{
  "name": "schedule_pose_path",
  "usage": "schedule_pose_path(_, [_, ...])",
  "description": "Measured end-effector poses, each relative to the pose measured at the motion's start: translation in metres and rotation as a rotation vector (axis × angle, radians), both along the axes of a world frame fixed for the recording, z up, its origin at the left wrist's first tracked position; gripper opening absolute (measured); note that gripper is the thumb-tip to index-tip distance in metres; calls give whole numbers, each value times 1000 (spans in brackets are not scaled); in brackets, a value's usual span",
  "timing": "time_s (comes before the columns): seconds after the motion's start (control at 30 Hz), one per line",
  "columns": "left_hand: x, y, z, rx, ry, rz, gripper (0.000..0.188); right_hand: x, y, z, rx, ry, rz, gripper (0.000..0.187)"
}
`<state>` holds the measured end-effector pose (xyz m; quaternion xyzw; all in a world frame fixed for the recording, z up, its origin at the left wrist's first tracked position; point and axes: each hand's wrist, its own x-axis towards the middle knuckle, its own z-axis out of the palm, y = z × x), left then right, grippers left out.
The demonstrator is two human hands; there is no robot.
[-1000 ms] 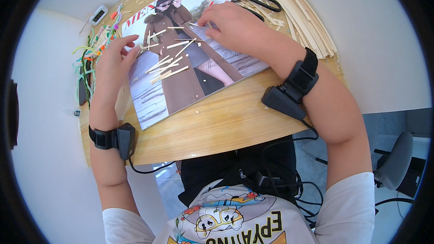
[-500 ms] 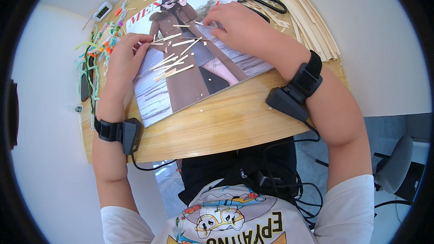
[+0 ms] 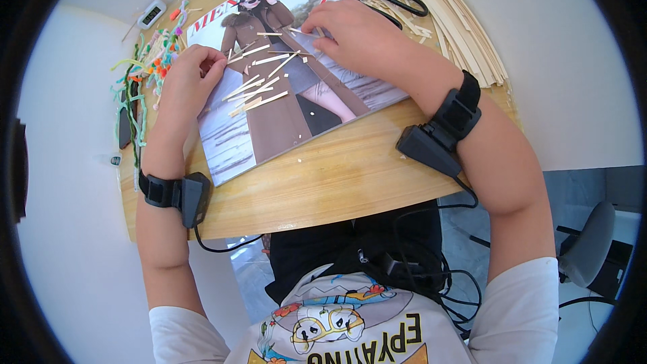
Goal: Cutting thin bamboo sticks into smaller pieces using scissors on a desk.
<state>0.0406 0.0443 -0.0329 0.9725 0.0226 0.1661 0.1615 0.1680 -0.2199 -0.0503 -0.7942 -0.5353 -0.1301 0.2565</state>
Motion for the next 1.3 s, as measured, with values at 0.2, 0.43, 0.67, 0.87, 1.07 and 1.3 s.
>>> schedule_pose_path(0.2, [-5, -10, 11, -66, -25, 138, 13, 3, 1, -1, -8, 2, 12, 22])
schedule_pose_path(0.43, [-8, -2, 11, -102, -37, 78, 17, 5, 2, -2, 104, 18, -66, 26])
schedule_pose_path(0.67, [-6, -7, 7, -133, -19, 1, 24, 4, -4, 18, -81, 226, -263, 34])
schedule_pose_path(0.87, [-7, -10, 8, -157, 12, 5, 26, 2, 2, -3, 45, -53, -20, 30])
schedule_pose_path(1.07, [-7, -15, 9, -146, -24, -19, 23, 6, 4, -4, 21, 17, -59, 18])
schedule_pose_path(1.3, [-9, -20, 10, -96, -72, -53, 22, -3, 6, 10, -46, 94, -112, 16])
